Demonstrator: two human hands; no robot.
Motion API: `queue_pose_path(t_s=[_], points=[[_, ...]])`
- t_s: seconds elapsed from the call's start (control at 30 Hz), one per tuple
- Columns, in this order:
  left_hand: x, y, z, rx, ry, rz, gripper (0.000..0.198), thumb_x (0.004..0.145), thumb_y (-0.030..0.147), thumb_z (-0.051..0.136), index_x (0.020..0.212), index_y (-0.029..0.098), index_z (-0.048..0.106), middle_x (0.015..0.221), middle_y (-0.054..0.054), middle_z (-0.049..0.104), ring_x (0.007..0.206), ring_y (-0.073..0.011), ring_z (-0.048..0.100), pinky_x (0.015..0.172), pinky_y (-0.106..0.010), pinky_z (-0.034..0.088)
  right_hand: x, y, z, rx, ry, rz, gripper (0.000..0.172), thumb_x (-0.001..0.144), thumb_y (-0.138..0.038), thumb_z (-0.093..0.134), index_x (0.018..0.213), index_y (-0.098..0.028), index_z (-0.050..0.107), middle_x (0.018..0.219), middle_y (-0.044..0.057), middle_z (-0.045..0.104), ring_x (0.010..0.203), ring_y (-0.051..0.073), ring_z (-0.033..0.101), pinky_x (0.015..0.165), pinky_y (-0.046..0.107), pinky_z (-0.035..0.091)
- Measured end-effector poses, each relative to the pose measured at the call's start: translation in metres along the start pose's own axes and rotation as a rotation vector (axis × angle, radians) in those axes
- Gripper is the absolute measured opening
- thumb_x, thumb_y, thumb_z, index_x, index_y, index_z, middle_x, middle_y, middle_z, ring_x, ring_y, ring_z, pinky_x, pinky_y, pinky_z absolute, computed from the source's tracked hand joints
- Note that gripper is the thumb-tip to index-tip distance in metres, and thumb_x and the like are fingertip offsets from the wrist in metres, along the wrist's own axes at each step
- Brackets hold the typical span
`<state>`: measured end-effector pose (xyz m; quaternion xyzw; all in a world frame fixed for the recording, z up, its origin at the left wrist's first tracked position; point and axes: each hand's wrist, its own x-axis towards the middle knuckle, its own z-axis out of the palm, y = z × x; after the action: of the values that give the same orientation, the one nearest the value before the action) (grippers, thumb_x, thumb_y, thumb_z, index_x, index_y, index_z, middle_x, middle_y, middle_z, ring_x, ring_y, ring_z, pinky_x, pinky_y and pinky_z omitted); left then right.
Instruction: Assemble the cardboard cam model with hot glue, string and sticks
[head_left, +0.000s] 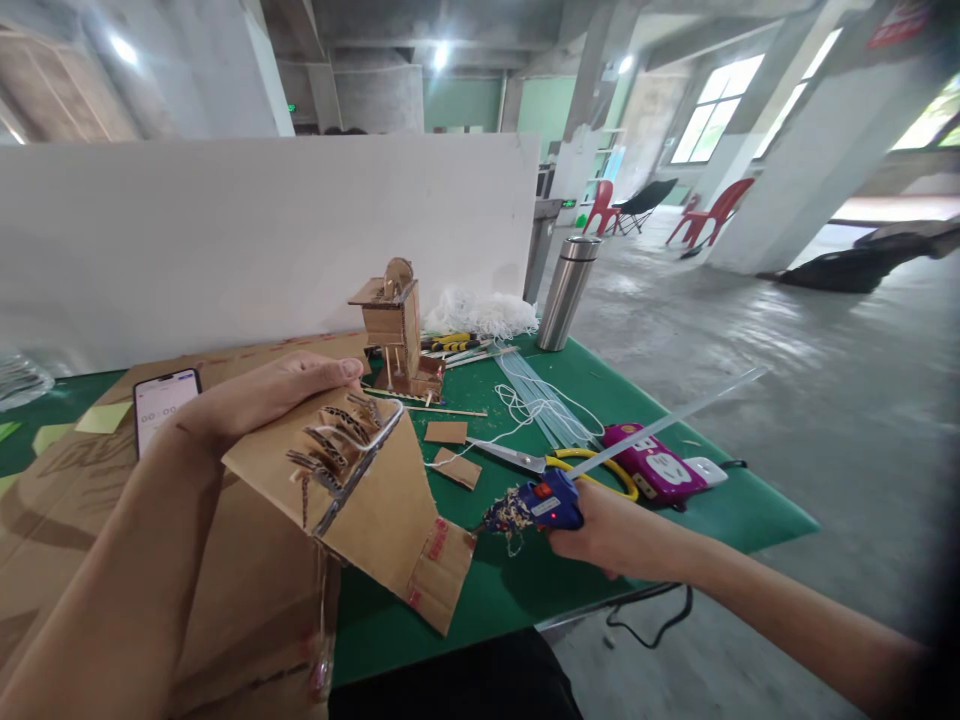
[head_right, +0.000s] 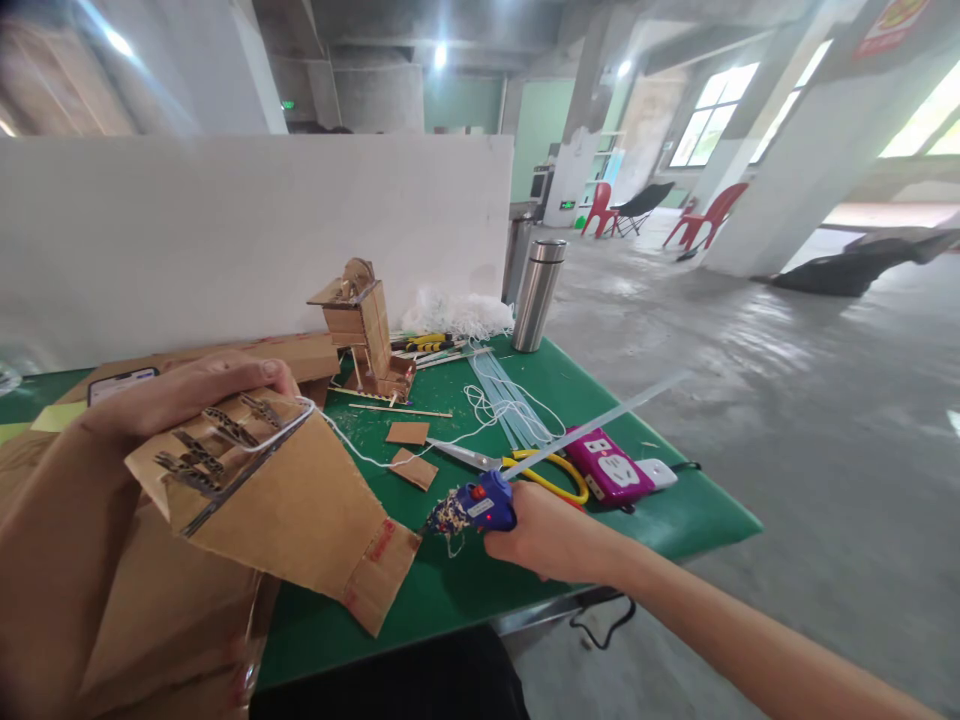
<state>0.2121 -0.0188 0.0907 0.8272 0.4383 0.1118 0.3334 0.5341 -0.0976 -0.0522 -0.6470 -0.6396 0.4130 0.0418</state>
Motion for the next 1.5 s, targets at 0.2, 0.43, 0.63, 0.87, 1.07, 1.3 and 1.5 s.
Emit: queue_pose_path(t_s=[0.2, 0.43, 0.63, 0.87, 1.07, 1.3, 1.5], points=[[-0.001, 0.000, 0.000, -0.006, -0.010, 0.004, 0.050, 0.089, 0.061, 0.037, 0.076, 0.019, 0.061, 0.083, -0.004, 0.070, 0.077, -0.0189, 0.063, 0.074, -0.029, 0.049, 0.003, -0.007, 0.001, -0.028, 0.003, 0.009, 0.019, 0.076, -0.024, 0.060, 0.066, -0.021, 0.044, 0.047, -0.005, 0.051, 0.040, 0.012, 0.055, 0.033, 0.017, 0.036], [-0.002, 0.000, 0.001, 0.011, -0.004, 0.048, 0.047, 0.091, 0.057, 0.037, 0.076, 0.020, 0.062, 0.081, -0.003, 0.070, 0.075, -0.0170, 0.062, 0.073, -0.027, 0.047, 0.006, -0.025, 0.002, -0.057, 0.004, -0.008, 0.019, 0.075, -0.022, 0.060, 0.063, -0.021, 0.045, 0.046, -0.005, 0.051, 0.039, 0.010, 0.053, 0.034, 0.017, 0.033], [-0.001, -0.004, -0.002, 0.049, -0.001, 0.071, 0.045, 0.092, 0.053, 0.035, 0.076, 0.020, 0.062, 0.078, -0.002, 0.070, 0.072, -0.0168, 0.061, 0.072, -0.027, 0.046, 0.009, -0.032, 0.002, -0.071, 0.015, -0.020, 0.021, 0.073, -0.023, 0.059, 0.059, -0.021, 0.044, 0.045, -0.004, 0.053, 0.038, 0.010, 0.053, 0.033, 0.017, 0.035], [0.000, -0.003, -0.001, 0.064, 0.015, 0.045, 0.047, 0.091, 0.055, 0.032, 0.076, 0.020, 0.059, 0.083, -0.003, 0.070, 0.076, -0.0181, 0.062, 0.076, -0.030, 0.045, 0.011, -0.038, 0.002, -0.087, 0.006, -0.014, 0.023, 0.074, -0.024, 0.057, 0.056, -0.022, 0.043, 0.043, -0.003, 0.053, 0.038, 0.011, 0.053, 0.033, 0.018, 0.033], [-0.001, 0.002, 0.000, 0.068, 0.011, 0.014, 0.047, 0.087, 0.060, 0.035, 0.074, 0.021, 0.057, 0.082, -0.003, 0.068, 0.078, -0.0192, 0.062, 0.076, -0.031, 0.047, 0.012, -0.039, 0.002, -0.094, 0.011, -0.003, 0.021, 0.073, -0.025, 0.058, 0.058, -0.022, 0.044, 0.044, -0.003, 0.052, 0.038, 0.011, 0.053, 0.034, 0.018, 0.034], [-0.001, 0.001, 0.001, 0.064, 0.011, -0.006, 0.048, 0.086, 0.061, 0.034, 0.074, 0.020, 0.056, 0.082, -0.004, 0.067, 0.077, -0.0187, 0.061, 0.077, -0.031, 0.046, 0.013, -0.034, 0.002, -0.106, 0.015, -0.032, 0.024, 0.074, -0.023, 0.058, 0.056, -0.021, 0.043, 0.041, -0.004, 0.050, 0.035, 0.010, 0.051, 0.033, 0.017, 0.033], [-0.001, 0.001, 0.001, 0.061, 0.027, -0.018, 0.048, 0.087, 0.061, 0.035, 0.075, 0.020, 0.058, 0.084, -0.004, 0.068, 0.079, -0.0199, 0.062, 0.078, -0.032, 0.046, 0.012, -0.028, 0.002, -0.126, 0.045, -0.025, 0.027, 0.074, -0.023, 0.057, 0.054, -0.022, 0.039, 0.040, -0.004, 0.049, 0.034, 0.010, 0.049, 0.033, 0.018, 0.031]])
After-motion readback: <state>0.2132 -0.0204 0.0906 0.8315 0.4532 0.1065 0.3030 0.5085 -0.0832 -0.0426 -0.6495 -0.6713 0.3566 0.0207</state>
